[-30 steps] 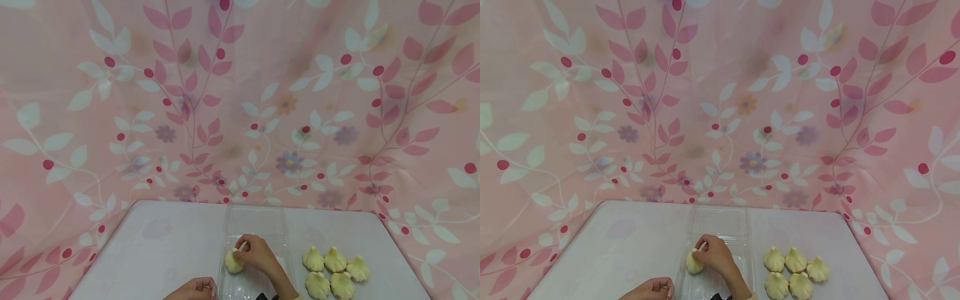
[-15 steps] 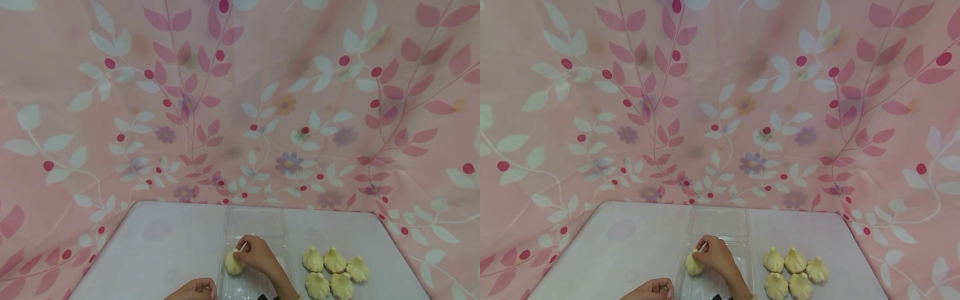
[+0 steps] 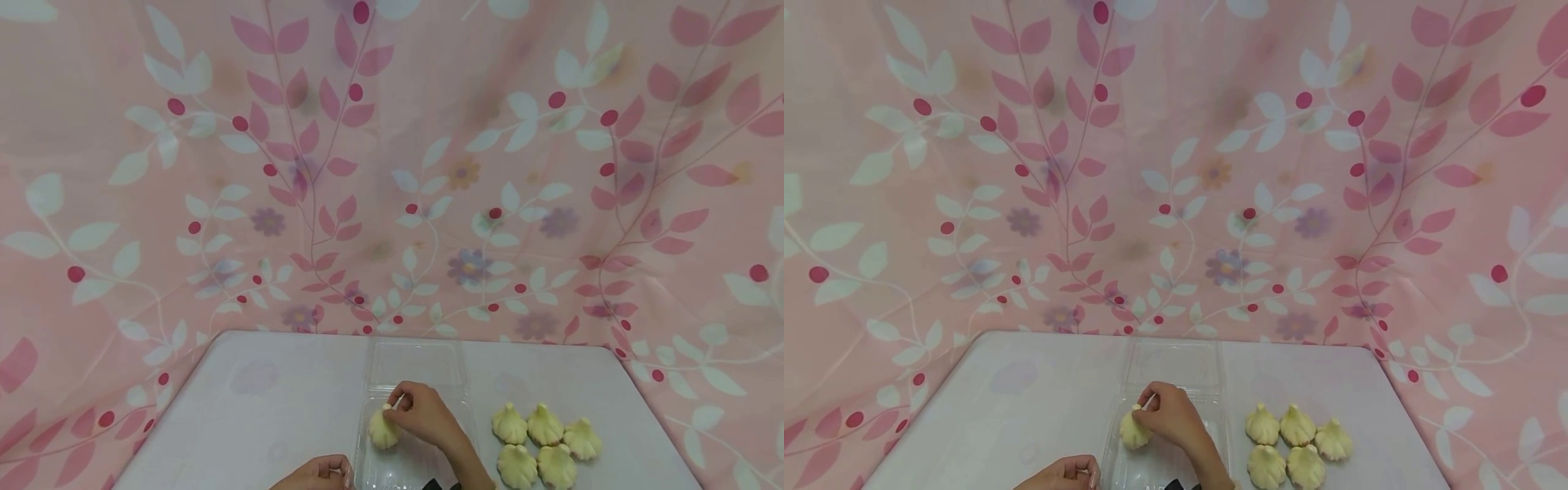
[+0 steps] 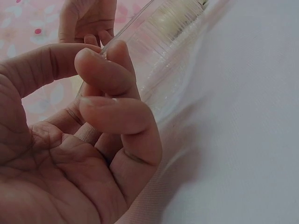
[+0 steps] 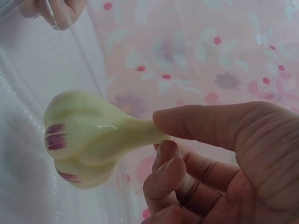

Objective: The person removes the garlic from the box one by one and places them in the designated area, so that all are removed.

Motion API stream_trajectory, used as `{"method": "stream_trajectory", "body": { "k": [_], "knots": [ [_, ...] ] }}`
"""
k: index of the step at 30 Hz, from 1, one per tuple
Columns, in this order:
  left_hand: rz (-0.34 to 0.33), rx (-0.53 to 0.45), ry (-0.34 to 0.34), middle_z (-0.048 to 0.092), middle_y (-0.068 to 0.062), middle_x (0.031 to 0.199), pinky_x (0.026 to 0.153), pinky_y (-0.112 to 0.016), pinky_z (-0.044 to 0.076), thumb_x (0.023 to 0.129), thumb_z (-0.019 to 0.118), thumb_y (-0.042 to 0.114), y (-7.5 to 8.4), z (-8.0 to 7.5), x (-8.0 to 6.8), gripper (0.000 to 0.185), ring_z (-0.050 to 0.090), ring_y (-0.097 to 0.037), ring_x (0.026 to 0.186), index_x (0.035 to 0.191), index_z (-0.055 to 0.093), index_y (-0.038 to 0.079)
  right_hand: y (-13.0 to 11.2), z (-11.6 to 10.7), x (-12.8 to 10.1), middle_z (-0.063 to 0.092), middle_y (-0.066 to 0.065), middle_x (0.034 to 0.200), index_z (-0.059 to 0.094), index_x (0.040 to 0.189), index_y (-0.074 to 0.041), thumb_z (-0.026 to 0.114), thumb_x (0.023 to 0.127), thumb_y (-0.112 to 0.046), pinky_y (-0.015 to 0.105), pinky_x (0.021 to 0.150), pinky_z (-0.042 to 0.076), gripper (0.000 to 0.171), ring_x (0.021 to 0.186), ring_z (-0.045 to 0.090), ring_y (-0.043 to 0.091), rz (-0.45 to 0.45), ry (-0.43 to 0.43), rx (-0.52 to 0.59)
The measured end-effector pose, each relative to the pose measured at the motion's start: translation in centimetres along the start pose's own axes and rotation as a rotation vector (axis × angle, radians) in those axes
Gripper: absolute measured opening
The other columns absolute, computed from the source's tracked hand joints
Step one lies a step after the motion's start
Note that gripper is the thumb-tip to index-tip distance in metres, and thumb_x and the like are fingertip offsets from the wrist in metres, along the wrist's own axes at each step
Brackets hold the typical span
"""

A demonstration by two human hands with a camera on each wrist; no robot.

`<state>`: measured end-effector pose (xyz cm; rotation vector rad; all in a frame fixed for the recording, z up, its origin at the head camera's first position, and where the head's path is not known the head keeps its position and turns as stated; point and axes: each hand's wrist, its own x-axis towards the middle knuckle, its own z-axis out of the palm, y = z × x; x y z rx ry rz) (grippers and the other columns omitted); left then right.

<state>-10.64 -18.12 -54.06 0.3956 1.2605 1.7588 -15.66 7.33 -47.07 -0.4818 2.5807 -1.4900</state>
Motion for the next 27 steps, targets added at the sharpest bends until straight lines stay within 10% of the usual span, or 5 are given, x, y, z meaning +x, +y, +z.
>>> {"method": "stream_trajectory", "body": {
  "k": [27],
  "knots": [
    [0.064, 0.031, -0.022, 0.056, 0.009, 0.074, 0.055, -0.015, 0.040, 0.092, 0.049, 0.008, -0.5, -0.3, 0.1, 0.008, 0.049, 0.001, 0.063, 0.094, 0.055, 0.013, -1.4, -3.5, -1.2, 0.058, 0.001, 0.069, 0.064, 0.089, -0.011, 0.073, 0.079, -0.023, 0.023, 0.049, 0.041, 0.018, 0.055, 0.049, 0.008, -0.058, -0.022, 0.084]
  ]
}}
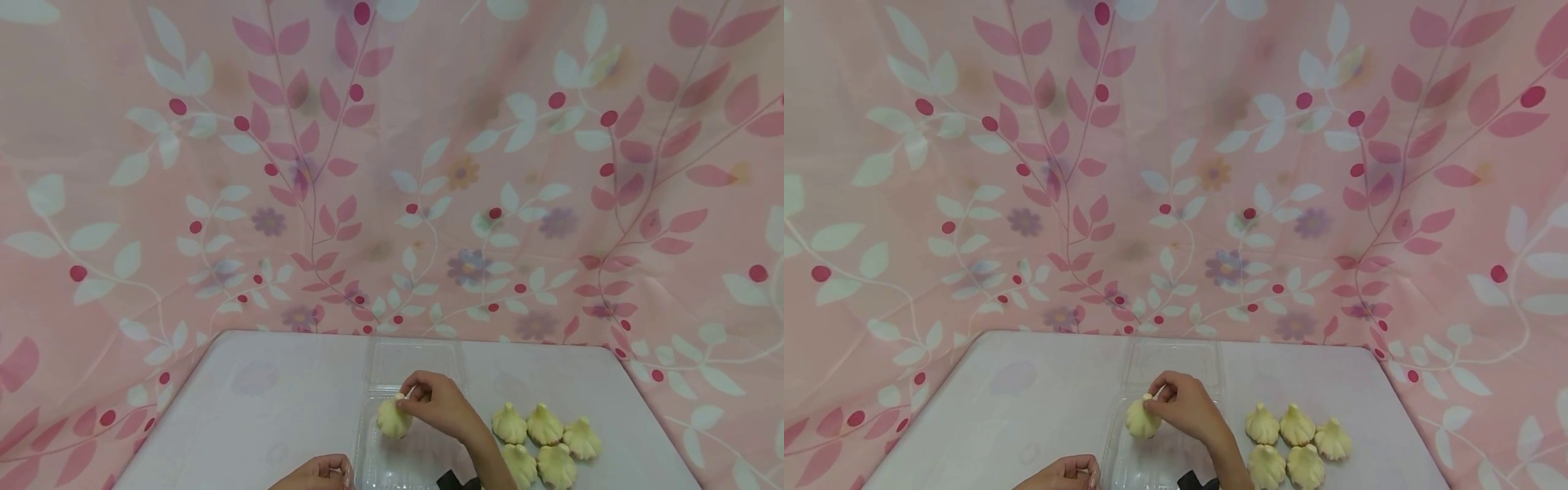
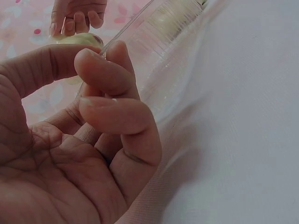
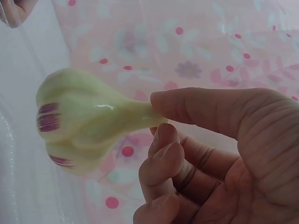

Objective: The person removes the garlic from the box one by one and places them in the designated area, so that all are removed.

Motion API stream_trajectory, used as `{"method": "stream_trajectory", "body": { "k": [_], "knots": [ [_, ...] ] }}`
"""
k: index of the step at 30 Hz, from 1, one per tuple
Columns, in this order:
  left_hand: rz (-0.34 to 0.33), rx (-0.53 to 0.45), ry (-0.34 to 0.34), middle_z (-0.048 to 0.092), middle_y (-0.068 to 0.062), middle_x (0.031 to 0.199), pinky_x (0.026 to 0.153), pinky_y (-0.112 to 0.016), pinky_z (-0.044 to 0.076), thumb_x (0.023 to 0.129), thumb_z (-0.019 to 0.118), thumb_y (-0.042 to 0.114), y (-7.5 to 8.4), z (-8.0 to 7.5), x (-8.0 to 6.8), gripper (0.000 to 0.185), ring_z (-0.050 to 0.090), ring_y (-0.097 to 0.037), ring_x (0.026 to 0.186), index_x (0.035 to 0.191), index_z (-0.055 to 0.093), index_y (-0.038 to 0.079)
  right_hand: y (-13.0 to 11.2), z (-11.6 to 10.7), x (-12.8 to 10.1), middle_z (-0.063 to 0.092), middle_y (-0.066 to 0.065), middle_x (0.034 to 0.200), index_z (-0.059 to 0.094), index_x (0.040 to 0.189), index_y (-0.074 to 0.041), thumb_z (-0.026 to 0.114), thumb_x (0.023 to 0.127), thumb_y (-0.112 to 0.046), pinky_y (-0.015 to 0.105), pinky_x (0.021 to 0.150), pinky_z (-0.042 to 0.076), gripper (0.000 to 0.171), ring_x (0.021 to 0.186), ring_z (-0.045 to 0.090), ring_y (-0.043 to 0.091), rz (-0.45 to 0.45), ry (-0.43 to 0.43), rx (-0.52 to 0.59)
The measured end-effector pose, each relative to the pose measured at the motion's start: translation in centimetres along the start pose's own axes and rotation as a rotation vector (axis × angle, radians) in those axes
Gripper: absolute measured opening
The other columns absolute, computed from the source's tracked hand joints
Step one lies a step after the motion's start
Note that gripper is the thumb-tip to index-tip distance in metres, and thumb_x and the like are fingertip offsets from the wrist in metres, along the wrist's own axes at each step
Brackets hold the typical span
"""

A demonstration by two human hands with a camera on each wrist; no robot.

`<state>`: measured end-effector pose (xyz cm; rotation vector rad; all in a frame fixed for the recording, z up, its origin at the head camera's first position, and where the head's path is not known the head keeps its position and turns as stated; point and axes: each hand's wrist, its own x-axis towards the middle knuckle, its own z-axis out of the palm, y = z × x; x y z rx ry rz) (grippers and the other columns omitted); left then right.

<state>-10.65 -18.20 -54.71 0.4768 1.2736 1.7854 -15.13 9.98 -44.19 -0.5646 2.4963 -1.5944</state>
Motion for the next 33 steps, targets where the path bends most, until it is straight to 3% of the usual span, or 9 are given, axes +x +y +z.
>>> {"method": "stream_trajectory", "body": {
  "k": [14, 24, 33],
  "knots": [
    [0.003, -0.028, -0.001, 0.059, 0.007, 0.078, 0.058, -0.016, 0.043, 0.093, 0.047, 0.006, 0.0, 0.2, 0.0, 0.009, 0.053, 0.000, 0.067, 0.096, 0.054, 0.012, -0.7, -1.8, -0.5, 0.059, 0.004, 0.071, 0.064, 0.092, -0.008, 0.072, 0.082, -0.020, 0.023, 0.049, 0.040, 0.018, 0.055, 0.049, 0.008, 0.020, 0.018, 0.044],
    [0.023, -0.035, 0.000, 0.059, 0.006, 0.079, 0.060, -0.016, 0.045, 0.092, 0.047, 0.005, -0.3, 0.1, 0.0, 0.010, 0.055, -0.001, 0.069, 0.095, 0.053, 0.012, -4.2, -3.6, -1.9, 0.059, 0.011, 0.075, 0.063, 0.094, 0.000, 0.068, 0.084, -0.013, 0.024, 0.053, 0.042, 0.017, 0.059, 0.050, 0.010, 0.039, 0.015, 0.056],
    [0.058, -0.020, -0.014, 0.060, 0.007, 0.080, 0.059, -0.016, 0.044, 0.093, 0.046, 0.004, -0.3, 0.2, 0.0, 0.011, 0.054, 0.000, 0.069, 0.096, 0.054, 0.011, -0.8, -4.1, -1.6, 0.059, 0.009, 0.074, 0.063, 0.095, -0.005, 0.070, 0.083, -0.019, 0.025, 0.052, 0.042, 0.019, 0.059, 0.051, 0.012, 0.013, 0.027, 0.081]
  ]
}}
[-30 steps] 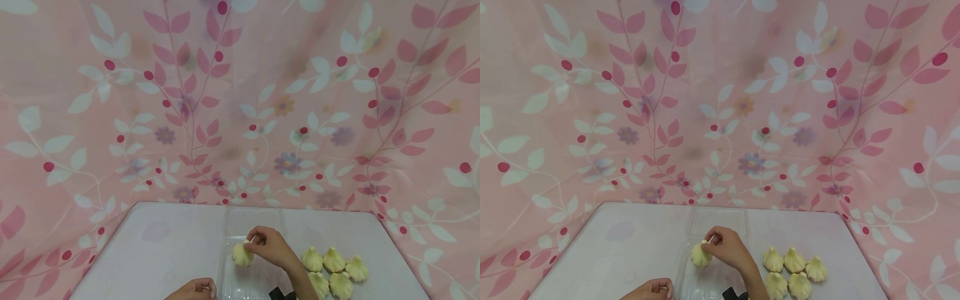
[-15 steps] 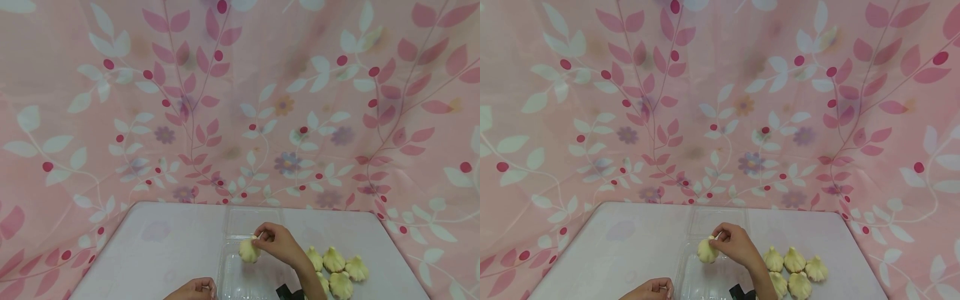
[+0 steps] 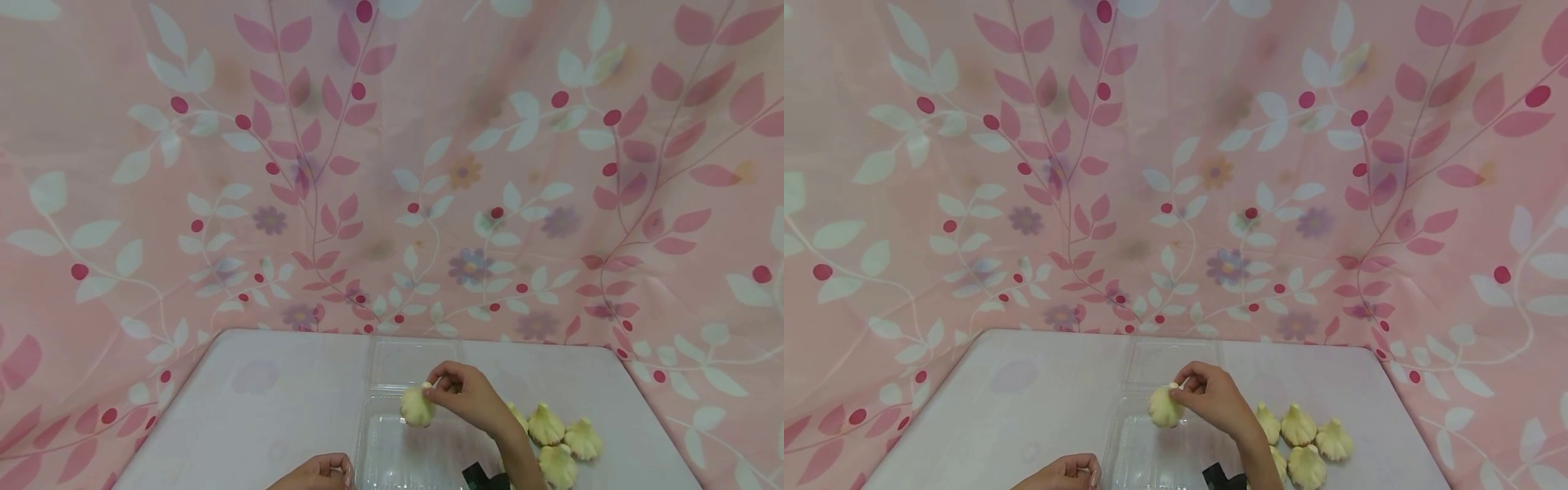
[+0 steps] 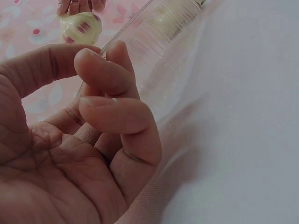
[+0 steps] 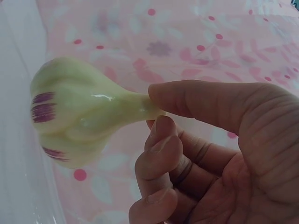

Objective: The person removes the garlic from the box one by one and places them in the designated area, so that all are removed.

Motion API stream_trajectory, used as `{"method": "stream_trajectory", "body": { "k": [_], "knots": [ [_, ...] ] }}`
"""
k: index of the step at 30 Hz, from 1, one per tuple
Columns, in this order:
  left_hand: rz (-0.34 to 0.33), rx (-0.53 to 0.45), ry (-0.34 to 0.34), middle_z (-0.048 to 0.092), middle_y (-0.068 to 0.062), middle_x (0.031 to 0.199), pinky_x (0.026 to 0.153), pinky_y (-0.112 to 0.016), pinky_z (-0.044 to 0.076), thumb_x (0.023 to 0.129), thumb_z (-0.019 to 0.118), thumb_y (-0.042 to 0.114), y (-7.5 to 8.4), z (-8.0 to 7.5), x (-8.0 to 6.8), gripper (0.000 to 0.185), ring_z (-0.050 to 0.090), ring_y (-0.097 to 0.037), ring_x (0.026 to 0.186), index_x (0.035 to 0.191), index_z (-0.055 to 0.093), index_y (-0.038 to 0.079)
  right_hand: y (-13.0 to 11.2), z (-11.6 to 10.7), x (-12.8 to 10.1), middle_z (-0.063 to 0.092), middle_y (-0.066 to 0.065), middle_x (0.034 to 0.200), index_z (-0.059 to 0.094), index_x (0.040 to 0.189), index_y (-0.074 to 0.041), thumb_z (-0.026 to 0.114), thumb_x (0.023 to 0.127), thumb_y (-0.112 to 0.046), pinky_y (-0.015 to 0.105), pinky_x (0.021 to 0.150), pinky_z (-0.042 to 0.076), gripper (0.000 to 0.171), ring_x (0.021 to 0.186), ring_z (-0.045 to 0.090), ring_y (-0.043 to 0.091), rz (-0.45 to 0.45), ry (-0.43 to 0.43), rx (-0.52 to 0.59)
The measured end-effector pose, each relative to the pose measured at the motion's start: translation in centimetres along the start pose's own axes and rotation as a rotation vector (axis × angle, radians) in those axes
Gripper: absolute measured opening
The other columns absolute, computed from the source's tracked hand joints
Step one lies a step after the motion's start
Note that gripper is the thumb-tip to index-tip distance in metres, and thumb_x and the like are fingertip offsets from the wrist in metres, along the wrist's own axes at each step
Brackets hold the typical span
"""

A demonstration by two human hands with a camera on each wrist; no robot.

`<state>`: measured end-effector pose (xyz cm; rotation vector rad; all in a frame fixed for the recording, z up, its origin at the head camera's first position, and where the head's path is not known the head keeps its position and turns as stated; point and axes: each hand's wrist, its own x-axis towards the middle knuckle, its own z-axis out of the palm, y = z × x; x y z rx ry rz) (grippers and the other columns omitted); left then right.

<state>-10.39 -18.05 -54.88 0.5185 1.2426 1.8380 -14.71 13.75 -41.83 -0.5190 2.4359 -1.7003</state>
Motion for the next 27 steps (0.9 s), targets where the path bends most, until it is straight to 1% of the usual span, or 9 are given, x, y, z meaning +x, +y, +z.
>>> {"method": "stream_trajectory", "body": {
  "k": [5, 9, 12, 13, 19, 21, 27],
  "knots": [
    [-0.025, 0.019, 0.019, 0.059, 0.008, 0.077, 0.058, -0.015, 0.044, 0.092, 0.048, 0.006, 0.1, 0.1, 0.0, 0.009, 0.053, 0.000, 0.067, 0.095, 0.054, 0.012, 0.7, -0.6, -0.3, 0.059, 0.009, 0.075, 0.063, 0.094, -0.009, 0.072, 0.082, -0.026, 0.026, 0.053, 0.044, 0.023, 0.061, 0.052, 0.013, 0.019, 0.009, 0.002],
    [-0.016, 0.026, 0.015, 0.058, 0.008, 0.076, 0.056, -0.015, 0.043, 0.093, 0.046, 0.005, 0.0, 0.0, 0.1, 0.011, 0.053, 0.001, 0.066, 0.095, 0.054, 0.012, 0.6, -1.0, -0.6, 0.058, 0.009, 0.077, 0.063, 0.096, -0.009, 0.072, 0.081, -0.026, 0.027, 0.056, 0.045, 0.024, 0.064, 0.054, 0.018, 0.049, 0.017, 0.015],
    [-0.018, 0.022, 0.015, 0.058, 0.008, 0.075, 0.057, -0.015, 0.043, 0.093, 0.046, 0.004, 0.1, 0.1, 0.1, 0.011, 0.053, 0.001, 0.066, 0.095, 0.054, 0.012, 0.8, -1.3, -0.7, 0.058, 0.009, 0.077, 0.063, 0.096, -0.009, 0.072, 0.082, -0.026, 0.028, 0.057, 0.046, 0.023, 0.064, 0.054, 0.018, 0.052, 0.023, 0.019],
    [-0.017, 0.025, 0.015, 0.058, 0.008, 0.076, 0.057, -0.015, 0.043, 0.093, 0.046, 0.004, 0.1, 0.1, 0.1, 0.012, 0.053, 0.001, 0.066, 0.095, 0.055, 0.012, 0.9, -1.4, -0.8, 0.058, 0.009, 0.077, 0.063, 0.095, -0.010, 0.072, 0.082, -0.026, 0.028, 0.057, 0.046, 0.023, 0.064, 0.053, 0.016, 0.049, 0.026, 0.012],
    [-0.052, 0.042, 0.037, 0.057, 0.008, 0.074, 0.057, -0.015, 0.042, 0.092, 0.049, 0.007, 0.6, 0.3, 0.0, 0.007, 0.052, 0.001, 0.065, 0.094, 0.054, 0.012, 1.1, -2.0, -1.1, 0.058, 0.007, 0.075, 0.063, 0.094, -0.011, 0.071, 0.082, -0.027, 0.027, 0.056, 0.046, 0.022, 0.061, 0.053, 0.014, 0.029, 0.040, -0.030],
    [-0.064, 0.046, 0.046, 0.056, 0.008, 0.073, 0.056, -0.015, 0.041, 0.092, 0.050, 0.009, 0.8, 0.4, 0.0, 0.006, 0.051, 0.001, 0.065, 0.094, 0.054, 0.012, 1.0, -2.3, -1.3, 0.058, 0.007, 0.075, 0.063, 0.094, -0.011, 0.071, 0.082, -0.028, 0.027, 0.056, 0.046, 0.022, 0.061, 0.053, 0.014, 0.033, 0.047, -0.037],
    [-0.065, 0.055, 0.054, 0.055, 0.009, 0.072, 0.055, -0.014, 0.041, 0.092, 0.051, 0.010, 0.8, 0.6, 0.0, 0.005, 0.051, 0.001, 0.064, 0.093, 0.055, 0.013, 0.9, -3.0, -1.8, 0.058, 0.008, 0.075, 0.062, 0.096, -0.008, 0.070, 0.083, -0.027, 0.028, 0.060, 0.046, 0.024, 0.062, 0.054, 0.017, 0.047, 0.058, -0.028]
  ]
}}
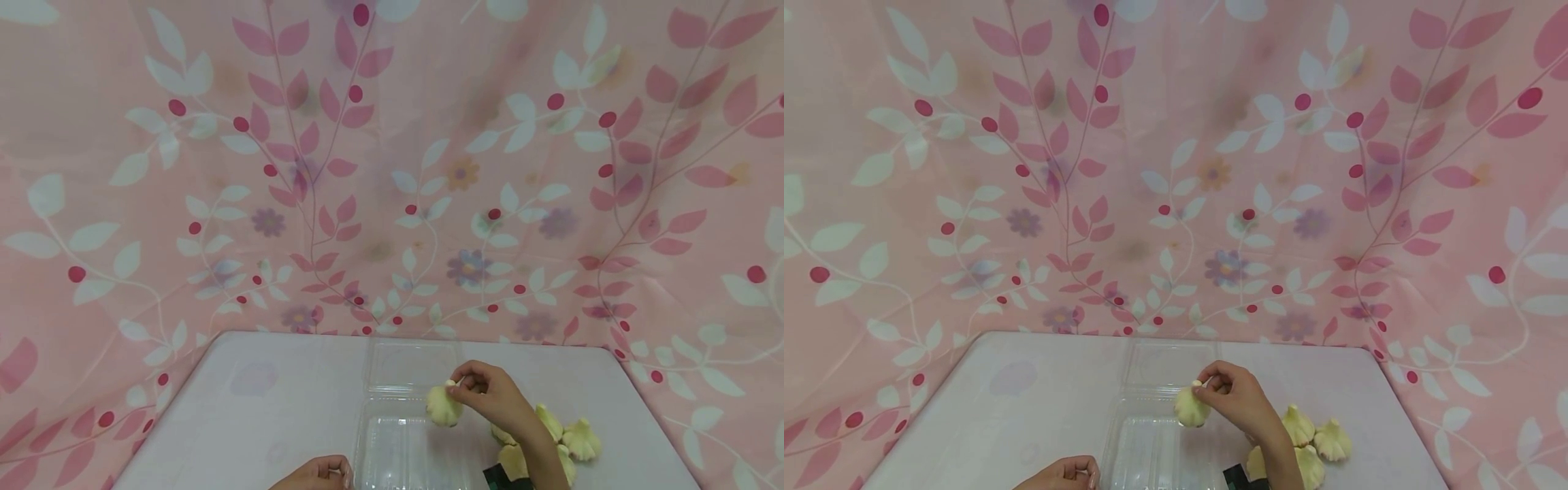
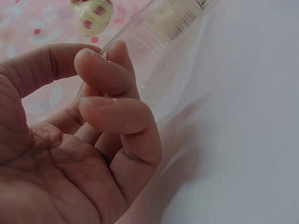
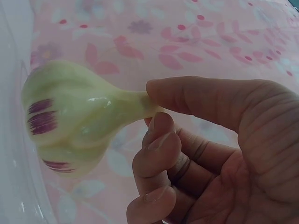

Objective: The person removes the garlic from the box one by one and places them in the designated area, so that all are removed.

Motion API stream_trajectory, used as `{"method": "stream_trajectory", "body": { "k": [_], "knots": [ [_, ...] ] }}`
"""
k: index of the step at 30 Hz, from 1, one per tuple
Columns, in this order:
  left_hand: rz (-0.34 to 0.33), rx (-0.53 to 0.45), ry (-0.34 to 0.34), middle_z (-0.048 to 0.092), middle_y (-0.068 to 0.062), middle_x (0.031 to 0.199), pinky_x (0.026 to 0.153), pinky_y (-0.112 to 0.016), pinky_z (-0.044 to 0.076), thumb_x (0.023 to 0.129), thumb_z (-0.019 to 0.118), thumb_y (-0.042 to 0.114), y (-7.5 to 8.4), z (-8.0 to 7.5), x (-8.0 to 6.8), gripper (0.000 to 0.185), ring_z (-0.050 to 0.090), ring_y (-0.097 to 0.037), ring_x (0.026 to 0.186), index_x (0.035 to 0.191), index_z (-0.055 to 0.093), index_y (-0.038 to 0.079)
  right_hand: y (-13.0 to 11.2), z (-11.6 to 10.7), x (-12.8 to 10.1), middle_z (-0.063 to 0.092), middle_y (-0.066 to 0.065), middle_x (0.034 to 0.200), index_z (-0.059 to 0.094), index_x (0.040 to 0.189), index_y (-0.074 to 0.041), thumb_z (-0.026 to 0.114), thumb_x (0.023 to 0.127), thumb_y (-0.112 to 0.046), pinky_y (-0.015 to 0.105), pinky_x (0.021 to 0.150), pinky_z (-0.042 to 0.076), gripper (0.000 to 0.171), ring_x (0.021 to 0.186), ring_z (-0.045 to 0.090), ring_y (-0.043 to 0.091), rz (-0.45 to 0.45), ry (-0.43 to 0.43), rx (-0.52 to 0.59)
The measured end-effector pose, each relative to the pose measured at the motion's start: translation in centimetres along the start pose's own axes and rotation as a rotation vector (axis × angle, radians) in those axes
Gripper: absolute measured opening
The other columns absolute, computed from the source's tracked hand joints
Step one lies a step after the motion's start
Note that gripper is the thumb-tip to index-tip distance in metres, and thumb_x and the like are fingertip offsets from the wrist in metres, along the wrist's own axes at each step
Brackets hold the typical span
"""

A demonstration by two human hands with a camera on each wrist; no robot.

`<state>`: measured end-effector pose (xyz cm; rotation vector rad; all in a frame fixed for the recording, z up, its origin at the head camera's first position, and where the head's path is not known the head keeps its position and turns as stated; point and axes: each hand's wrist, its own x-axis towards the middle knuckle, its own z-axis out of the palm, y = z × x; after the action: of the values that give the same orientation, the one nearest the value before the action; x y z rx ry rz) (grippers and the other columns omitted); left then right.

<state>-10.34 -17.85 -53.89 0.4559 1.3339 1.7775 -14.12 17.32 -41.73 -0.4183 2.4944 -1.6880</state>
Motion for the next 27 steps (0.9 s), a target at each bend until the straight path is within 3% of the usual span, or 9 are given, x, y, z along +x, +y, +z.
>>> {"method": "stream_trajectory", "body": {
  "k": [17, 27],
  "knots": [
    [0.001, -0.004, 0.000, 0.056, 0.008, 0.074, 0.056, -0.015, 0.042, 0.092, 0.050, 0.008, -0.4, -0.3, 0.1, 0.008, 0.052, 0.000, 0.065, 0.092, 0.055, 0.013, 0.8, -2.1, -1.2, 0.059, 0.012, 0.081, 0.061, 0.102, -0.006, 0.069, 0.084, -0.027, 0.028, 0.059, 0.045, 0.029, 0.065, 0.055, 0.018, 0.060, 0.032, 0.043],
    [0.002, -0.005, 0.020, 0.056, 0.008, 0.073, 0.056, -0.016, 0.043, 0.091, 0.051, 0.007, -0.5, -0.4, 0.1, 0.007, 0.051, -0.001, 0.065, 0.091, 0.055, 0.013, 1.0, -3.4, -1.8, 0.059, 0.017, 0.082, 0.060, 0.101, -0.006, 0.067, 0.085, -0.028, 0.030, 0.060, 0.047, 0.028, 0.065, 0.058, 0.021, 0.026, 0.053, 0.011]
  ]
}}
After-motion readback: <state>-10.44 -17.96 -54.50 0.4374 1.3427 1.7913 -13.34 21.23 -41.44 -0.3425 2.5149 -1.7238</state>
